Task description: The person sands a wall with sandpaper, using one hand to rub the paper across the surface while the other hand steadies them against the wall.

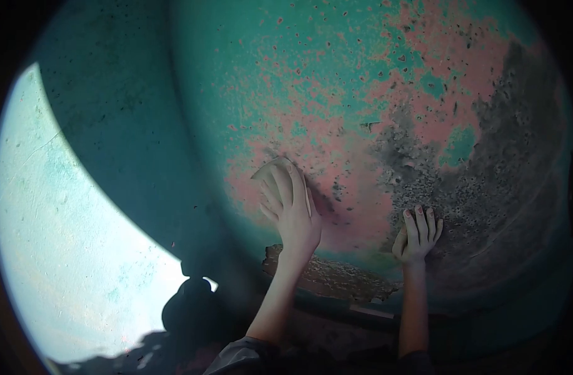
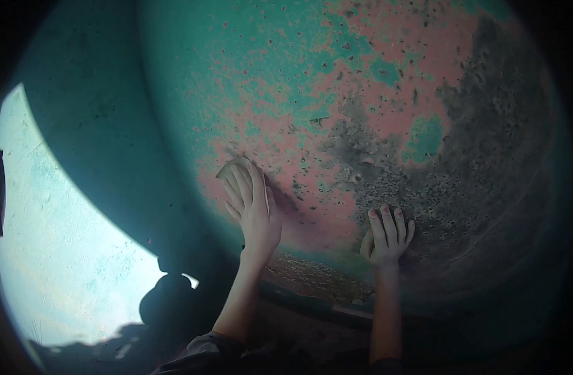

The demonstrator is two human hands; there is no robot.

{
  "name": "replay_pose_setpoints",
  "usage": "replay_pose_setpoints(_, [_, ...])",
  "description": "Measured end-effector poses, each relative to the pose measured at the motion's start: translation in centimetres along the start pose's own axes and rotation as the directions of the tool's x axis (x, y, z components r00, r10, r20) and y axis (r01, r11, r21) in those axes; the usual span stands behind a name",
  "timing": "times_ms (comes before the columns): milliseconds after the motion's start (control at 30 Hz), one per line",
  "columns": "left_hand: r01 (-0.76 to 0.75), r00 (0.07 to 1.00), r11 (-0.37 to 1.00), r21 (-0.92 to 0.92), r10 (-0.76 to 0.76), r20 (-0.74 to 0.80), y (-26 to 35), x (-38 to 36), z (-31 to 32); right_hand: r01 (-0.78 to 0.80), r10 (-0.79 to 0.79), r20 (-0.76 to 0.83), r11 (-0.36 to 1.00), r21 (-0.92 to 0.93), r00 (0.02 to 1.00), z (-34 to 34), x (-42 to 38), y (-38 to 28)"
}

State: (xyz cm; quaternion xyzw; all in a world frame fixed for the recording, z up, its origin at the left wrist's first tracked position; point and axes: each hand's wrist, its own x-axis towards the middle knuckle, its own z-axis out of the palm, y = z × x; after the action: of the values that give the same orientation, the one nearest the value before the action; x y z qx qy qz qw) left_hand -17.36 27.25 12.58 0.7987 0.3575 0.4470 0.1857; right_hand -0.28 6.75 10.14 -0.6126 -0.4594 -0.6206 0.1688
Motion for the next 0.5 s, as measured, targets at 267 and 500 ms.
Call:
replay_pose_setpoints(267, [-0.034, 0.984, 0.999, 0.017, 0.03, 0.174, 0.3, -4.3, 1.8, 0.001, -0.001, -0.002, 1.0, -0.008, 1.0, 0.0, 0.1, -0.1])
replay_pose_setpoints(500, [-0.04, 0.964, 0.998, -0.055, 0.053, 0.262, 0.3, -6.2, 2.2, -0.001, 0.001, -0.007, 1.0, -0.006, 1.0, 0.0, 0.2, -0.2])
